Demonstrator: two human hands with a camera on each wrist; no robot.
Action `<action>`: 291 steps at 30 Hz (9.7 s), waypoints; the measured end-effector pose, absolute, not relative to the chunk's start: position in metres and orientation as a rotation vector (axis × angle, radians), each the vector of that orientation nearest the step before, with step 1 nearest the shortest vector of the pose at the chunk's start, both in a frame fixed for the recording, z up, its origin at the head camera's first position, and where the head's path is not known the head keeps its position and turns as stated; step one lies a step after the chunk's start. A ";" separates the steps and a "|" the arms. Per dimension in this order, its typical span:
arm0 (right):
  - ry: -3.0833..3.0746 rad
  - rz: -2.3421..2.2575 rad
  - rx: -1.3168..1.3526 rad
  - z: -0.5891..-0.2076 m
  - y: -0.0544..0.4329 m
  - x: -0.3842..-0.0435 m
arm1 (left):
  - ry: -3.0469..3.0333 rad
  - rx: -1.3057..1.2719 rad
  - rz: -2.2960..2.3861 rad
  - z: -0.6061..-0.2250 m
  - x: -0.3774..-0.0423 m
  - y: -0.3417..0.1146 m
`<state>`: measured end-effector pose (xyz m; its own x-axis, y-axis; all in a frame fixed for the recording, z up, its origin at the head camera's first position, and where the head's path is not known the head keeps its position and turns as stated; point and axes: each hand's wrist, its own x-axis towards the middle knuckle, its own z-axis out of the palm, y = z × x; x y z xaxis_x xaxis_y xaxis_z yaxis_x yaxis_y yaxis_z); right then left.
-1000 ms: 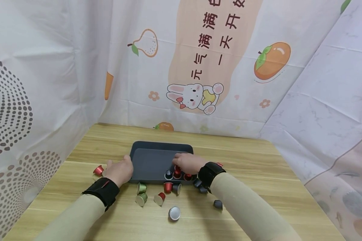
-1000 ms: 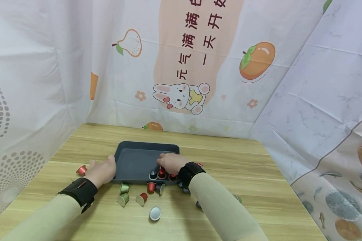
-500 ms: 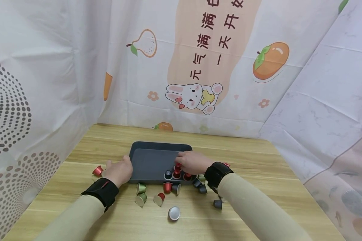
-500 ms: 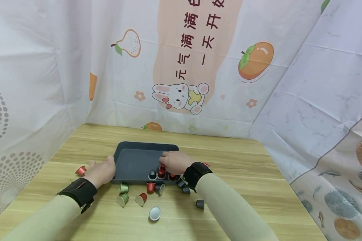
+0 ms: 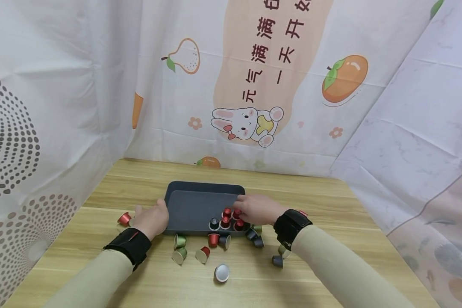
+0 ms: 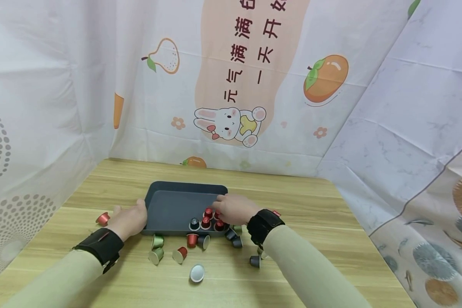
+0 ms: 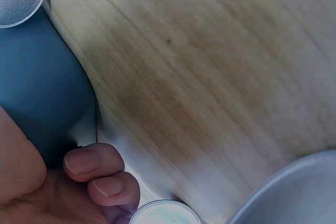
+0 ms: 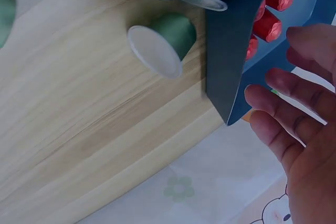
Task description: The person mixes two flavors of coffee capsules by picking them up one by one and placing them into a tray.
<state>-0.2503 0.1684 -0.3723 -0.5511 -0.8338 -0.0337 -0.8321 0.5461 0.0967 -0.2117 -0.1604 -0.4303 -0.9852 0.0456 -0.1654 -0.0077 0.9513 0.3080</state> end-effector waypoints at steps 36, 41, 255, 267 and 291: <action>-2.852 -0.044 1.418 -0.365 0.262 -0.222 | 2.946 0.064 0.454 -0.428 -0.209 -0.160; -2.872 -0.059 1.394 -0.366 0.272 -0.216 | 2.964 0.126 0.415 -0.429 -0.208 -0.161; -2.876 -0.198 1.555 -0.329 0.130 -0.258 | 2.917 0.022 0.466 -0.433 -0.213 -0.160; -3.015 -0.200 1.483 -0.341 0.114 -0.260 | 2.954 0.106 0.407 -0.434 -0.211 -0.161; -2.741 -0.341 1.505 -0.381 0.102 -0.270 | 2.967 0.126 0.443 -0.435 -0.211 -0.163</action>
